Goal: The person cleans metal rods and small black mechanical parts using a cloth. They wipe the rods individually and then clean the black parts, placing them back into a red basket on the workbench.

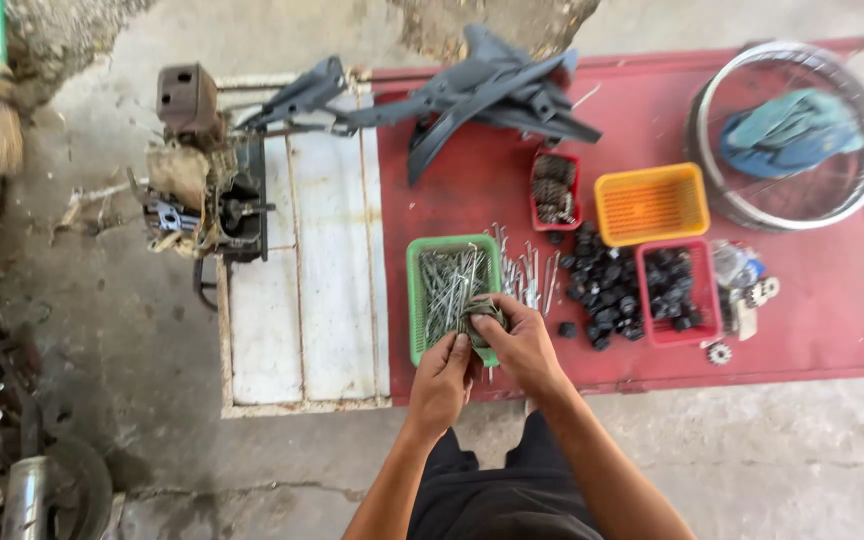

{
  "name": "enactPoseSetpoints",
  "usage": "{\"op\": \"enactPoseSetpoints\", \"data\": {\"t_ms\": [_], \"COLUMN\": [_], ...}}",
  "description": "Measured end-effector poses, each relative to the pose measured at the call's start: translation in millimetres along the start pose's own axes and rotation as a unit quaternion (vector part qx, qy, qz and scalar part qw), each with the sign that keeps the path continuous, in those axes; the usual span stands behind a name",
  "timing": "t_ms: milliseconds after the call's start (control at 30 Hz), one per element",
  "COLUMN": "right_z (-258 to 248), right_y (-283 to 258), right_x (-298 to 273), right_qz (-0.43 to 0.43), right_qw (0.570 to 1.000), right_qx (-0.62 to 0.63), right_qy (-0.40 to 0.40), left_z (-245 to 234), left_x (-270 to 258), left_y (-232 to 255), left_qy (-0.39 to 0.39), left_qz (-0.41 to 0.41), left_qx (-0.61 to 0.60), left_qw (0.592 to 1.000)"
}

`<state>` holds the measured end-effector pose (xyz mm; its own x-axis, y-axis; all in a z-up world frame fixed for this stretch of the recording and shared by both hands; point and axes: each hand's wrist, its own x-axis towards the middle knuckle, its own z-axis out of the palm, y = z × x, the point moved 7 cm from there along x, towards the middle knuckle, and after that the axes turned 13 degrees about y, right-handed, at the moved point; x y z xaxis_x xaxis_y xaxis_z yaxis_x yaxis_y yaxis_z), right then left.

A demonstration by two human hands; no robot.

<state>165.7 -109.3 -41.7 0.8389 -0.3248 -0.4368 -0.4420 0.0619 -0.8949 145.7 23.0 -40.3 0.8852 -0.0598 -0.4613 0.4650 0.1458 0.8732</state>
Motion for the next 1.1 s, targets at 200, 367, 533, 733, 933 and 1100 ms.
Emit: {"op": "enactPoseSetpoints", "data": {"t_ms": [200, 367, 533, 733, 933, 1100], "right_z": [-77, -135, -183, -212, -176, -143], "right_y": [-45, -41, -26, -49, -62, -58], "right_x": [-22, -26, -27, -20, -57, -77], "right_qz": [-0.034, -0.05, -0.011, -0.049, -0.052, -0.142], "right_qw": [0.998, 0.997, 0.992, 0.974, 0.966, 0.983], "right_qx": [0.044, 0.047, 0.121, 0.22, 0.178, 0.051], "right_qy": [0.002, -0.036, -0.03, -0.001, -0.179, -0.106], "left_z": [74, 140, 186, 184, 157, 116], "left_x": [-37, -70, -105, -115, -119, -101], "left_y": [21, 5, 15, -19, -5, -2], "left_qy": [-0.04, -0.02, -0.018, 0.029, 0.077, 0.104], "left_qz": [0.097, 0.071, 0.021, -0.012, -0.023, 0.049], "left_qx": [0.035, -0.022, -0.138, -0.171, -0.144, -0.105], "left_qw": [0.994, 0.997, 0.99, 0.985, 0.986, 0.988]}}
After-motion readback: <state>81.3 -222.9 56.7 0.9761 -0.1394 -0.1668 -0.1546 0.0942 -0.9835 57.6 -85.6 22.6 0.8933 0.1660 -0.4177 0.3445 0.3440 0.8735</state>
